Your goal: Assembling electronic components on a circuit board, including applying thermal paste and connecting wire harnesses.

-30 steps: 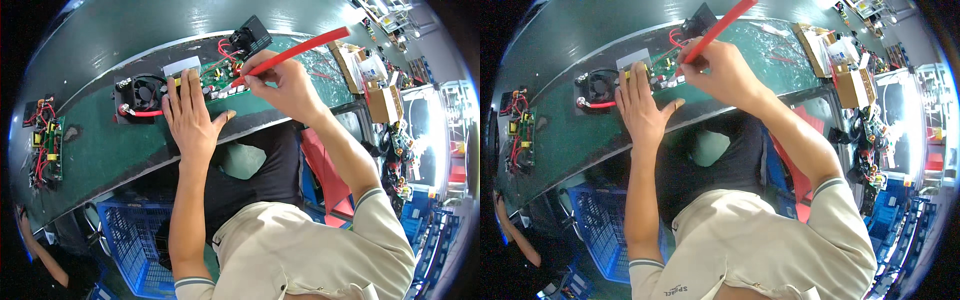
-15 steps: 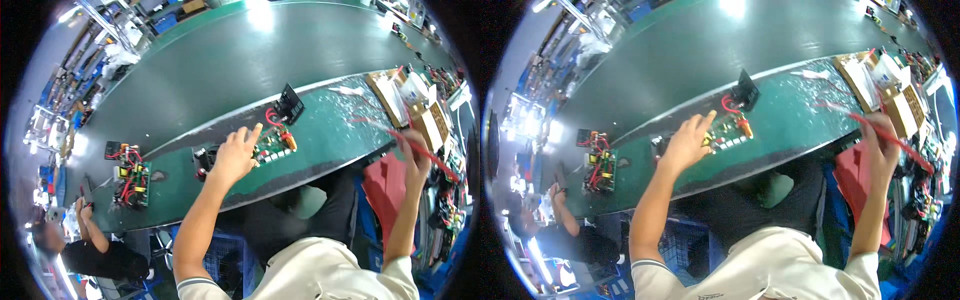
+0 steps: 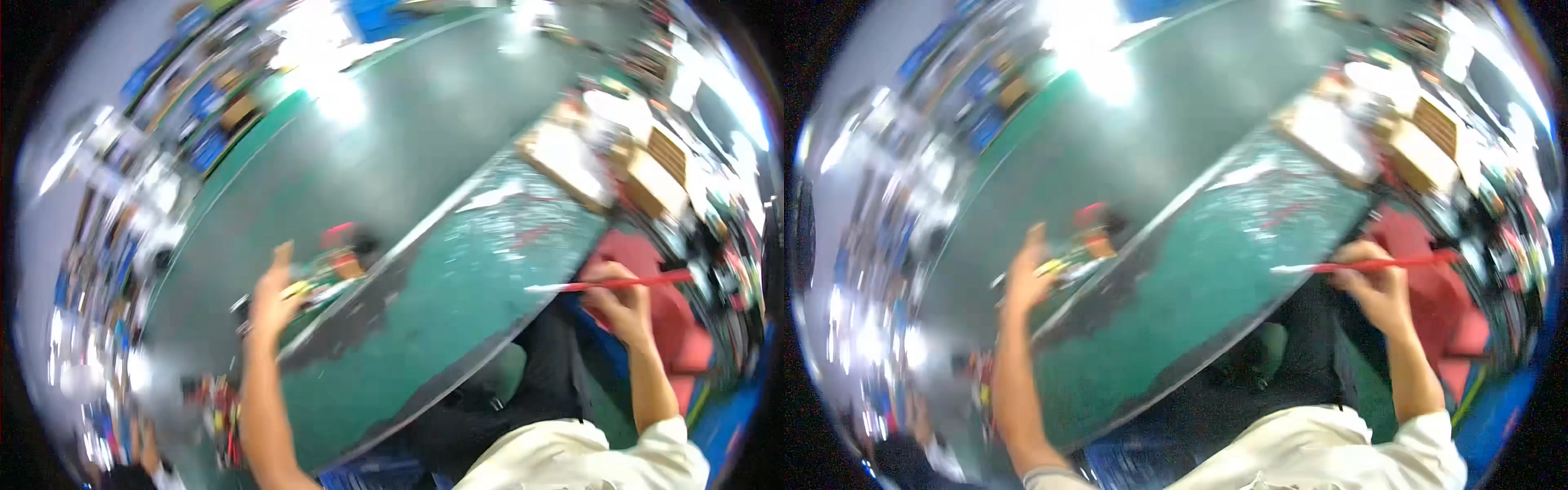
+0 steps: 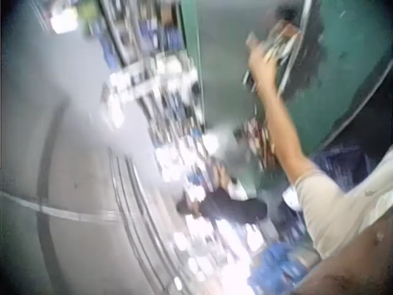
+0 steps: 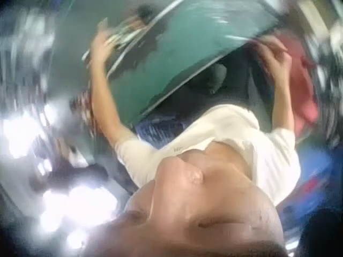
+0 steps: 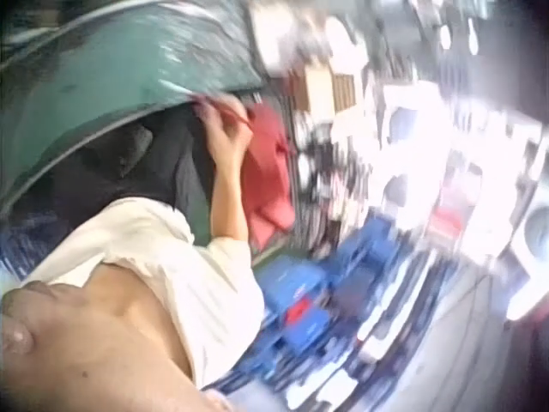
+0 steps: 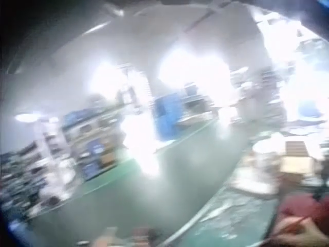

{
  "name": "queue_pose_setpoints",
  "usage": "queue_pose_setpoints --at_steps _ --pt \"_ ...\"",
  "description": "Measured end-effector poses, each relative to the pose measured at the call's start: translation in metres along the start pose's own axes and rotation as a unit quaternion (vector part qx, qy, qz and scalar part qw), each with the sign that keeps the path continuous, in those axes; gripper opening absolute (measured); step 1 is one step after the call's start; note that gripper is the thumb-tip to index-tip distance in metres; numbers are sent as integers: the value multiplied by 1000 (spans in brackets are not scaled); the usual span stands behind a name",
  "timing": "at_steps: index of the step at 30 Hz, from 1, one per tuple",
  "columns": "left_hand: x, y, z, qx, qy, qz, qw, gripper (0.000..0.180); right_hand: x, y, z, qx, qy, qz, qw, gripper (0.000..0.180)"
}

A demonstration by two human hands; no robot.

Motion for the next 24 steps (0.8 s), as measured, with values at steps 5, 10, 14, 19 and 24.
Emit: queue_pose_setpoints --at_steps 5,10,14,19,24 --pt "175 37 40 -57 14 -59 997 103 3 13 28 126 145 -149 970 14" --pt "236 26 70 -130 23 121 984 99 -5 70 63 -121 216 -253 935 15" --pt "263 17 41 -270 57 194 941 78 -45 83 101 -140 226 -342 901 21" --pt "116 -56 -35 -299 -15 172 938 53 -65 89 133 -125 249 -368 887 23" --pt "12 -136 -87 -259 -22 66 963 48 -79 95 166 -51 252 -386 886 35"
Point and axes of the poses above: each hand's wrist, its own z-axis towards the middle knuckle, its own y-axis out of the back of the hand, x = y × z, the point moved 1 cm from there along z, towards the middle knuckle, and after that the axes turned 4 degrees about x, right-handed, at the moved point
